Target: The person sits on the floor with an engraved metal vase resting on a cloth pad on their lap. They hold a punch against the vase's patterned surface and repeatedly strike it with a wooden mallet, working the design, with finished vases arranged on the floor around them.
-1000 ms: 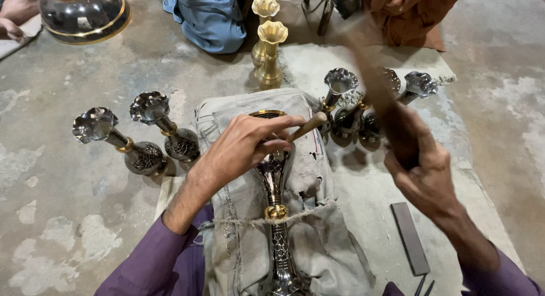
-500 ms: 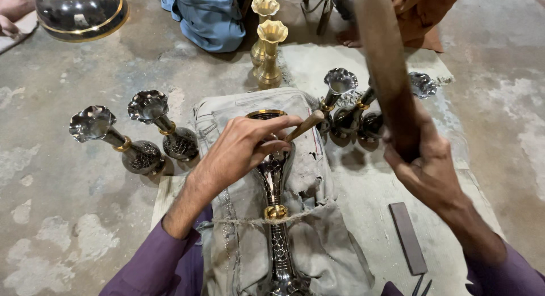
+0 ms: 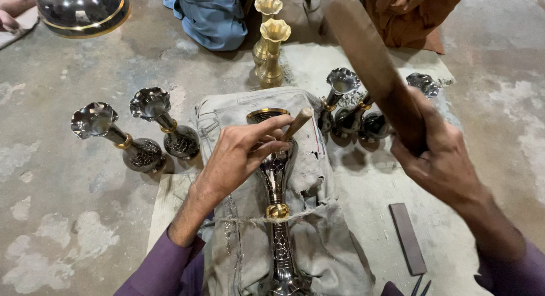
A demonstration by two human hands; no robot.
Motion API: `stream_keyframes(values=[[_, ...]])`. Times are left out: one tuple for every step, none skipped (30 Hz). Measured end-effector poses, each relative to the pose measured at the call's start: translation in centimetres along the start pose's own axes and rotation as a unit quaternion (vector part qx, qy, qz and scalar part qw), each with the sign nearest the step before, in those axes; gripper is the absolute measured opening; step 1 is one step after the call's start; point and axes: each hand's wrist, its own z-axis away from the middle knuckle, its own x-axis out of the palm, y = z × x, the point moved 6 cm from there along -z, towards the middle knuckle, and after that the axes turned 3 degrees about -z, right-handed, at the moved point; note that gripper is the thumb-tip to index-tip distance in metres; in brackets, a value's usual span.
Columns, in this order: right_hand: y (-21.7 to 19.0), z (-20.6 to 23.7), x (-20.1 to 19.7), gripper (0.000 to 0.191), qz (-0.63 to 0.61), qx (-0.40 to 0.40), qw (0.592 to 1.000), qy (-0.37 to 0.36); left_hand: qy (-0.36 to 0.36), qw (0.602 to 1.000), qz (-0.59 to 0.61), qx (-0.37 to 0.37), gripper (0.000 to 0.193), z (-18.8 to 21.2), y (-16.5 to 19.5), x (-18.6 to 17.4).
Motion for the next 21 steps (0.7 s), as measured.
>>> stream_keyframes(values=[[-0.3,-0.2,-0.1,0.076,-0.051,0.001,0.999,-0.016,0.001,1.0,-0.013,0.01,0.045,0.0,0.1,0.0],[-0.1,-0.5,0.0,0.07,0.072,0.031,0.995,-0.058,0.001,0.999,-0.026,0.019,0.044,0.0,0.2,0.0],[0.2,-0.8,-0.1,0.064,0.193,0.062,0.974,-0.098,0.001,0.999,-0.04,0.029,0.043,0.1,0.3,0.0],[0.6,-1.0,-0.1,0.059,0.311,0.09,0.937,-0.133,0.011,0.999,-0.031,0.027,0.044,0.1,0.3,-0.1],[-0.1,-1.5,-0.5,0.062,0.218,0.067,0.97,-0.086,0.021,0.999,-0.022,0.022,0.045,0.3,0.3,-0.3],[-0.6,-2.0,-0.9,0.065,0.122,0.045,0.991,-0.039,0.031,0.999,-0.011,0.016,0.046,0.4,0.3,-0.4],[-1.1,-2.3,-1.3,0.068,0.025,0.023,0.999,0.011,0.032,0.999,-0.006,0.011,0.045,0.6,0.3,-0.5],[-0.8,-2.4,-0.8,0.067,0.124,0.034,0.99,-0.056,0.033,0.999,0.0,0.005,0.044,0.7,0.3,-0.5],[-0.5,-2.5,-0.4,0.066,0.223,0.047,0.966,-0.121,0.032,0.999,0.007,0.0,0.044,0.8,0.3,-0.4],[0.0,-2.4,0.1,0.065,0.318,0.06,0.928,-0.182,0.035,0.999,0.006,-0.005,0.043,0.9,0.2,-0.4],[-0.4,-2.7,-0.5,0.063,0.278,0.043,0.951,-0.131,0.038,0.999,0.004,-0.009,0.043,1.0,0.2,-0.3],[-0.8,-3.0,-1.1,0.061,0.236,0.025,0.968,-0.08,0.041,0.999,0.002,-0.015,0.043,1.2,0.1,-0.3],[-1.2,-3.2,-1.6,0.059,0.191,0.007,0.981,-0.029,0.051,0.998,0.009,-0.023,0.044,1.4,0.0,-0.2],[-1.1,-3.4,-1.5,0.063,0.181,0.013,0.982,-0.059,0.061,0.998,0.015,-0.029,0.045,1.5,-0.2,-0.1],[-1.1,-3.5,-1.3,0.067,0.17,0.019,0.981,-0.089,0.072,0.997,0.021,-0.036,0.046,1.6,-0.3,0.0],[-1.1,-3.7,-1.1,0.071,0.159,0.026,0.98,-0.119,0.081,0.996,0.023,-0.042,0.044,1.8,-0.5,0.1],[-1.6,-3.9,-1.4,0.068,0.221,-0.007,0.969,-0.108,0.089,0.995,0.026,-0.049,0.042,2.0,-0.7,0.2],[-2.2,-4.3,-1.4,0.065,0.282,-0.041,0.954,-0.095,0.098,0.993,0.028,-0.055,0.04,2.2,-0.9,0.2],[-2.8,-4.6,-1.6,0.063,0.341,-0.076,0.933,-0.082,0.112,0.992,0.035,-0.053,0.042,2.3,-1.0,0.2],[-2.8,-4.8,-1.6,0.067,0.267,-0.039,0.959,-0.09,0.125,0.99,0.043,-0.053,0.043,2.6,-1.1,0.3],[-2.9,-5.0,-1.6,0.071,0.191,-0.002,0.977,-0.098,0.138,0.988,0.05,-0.053,0.045,2.8,-1.2,0.4]])
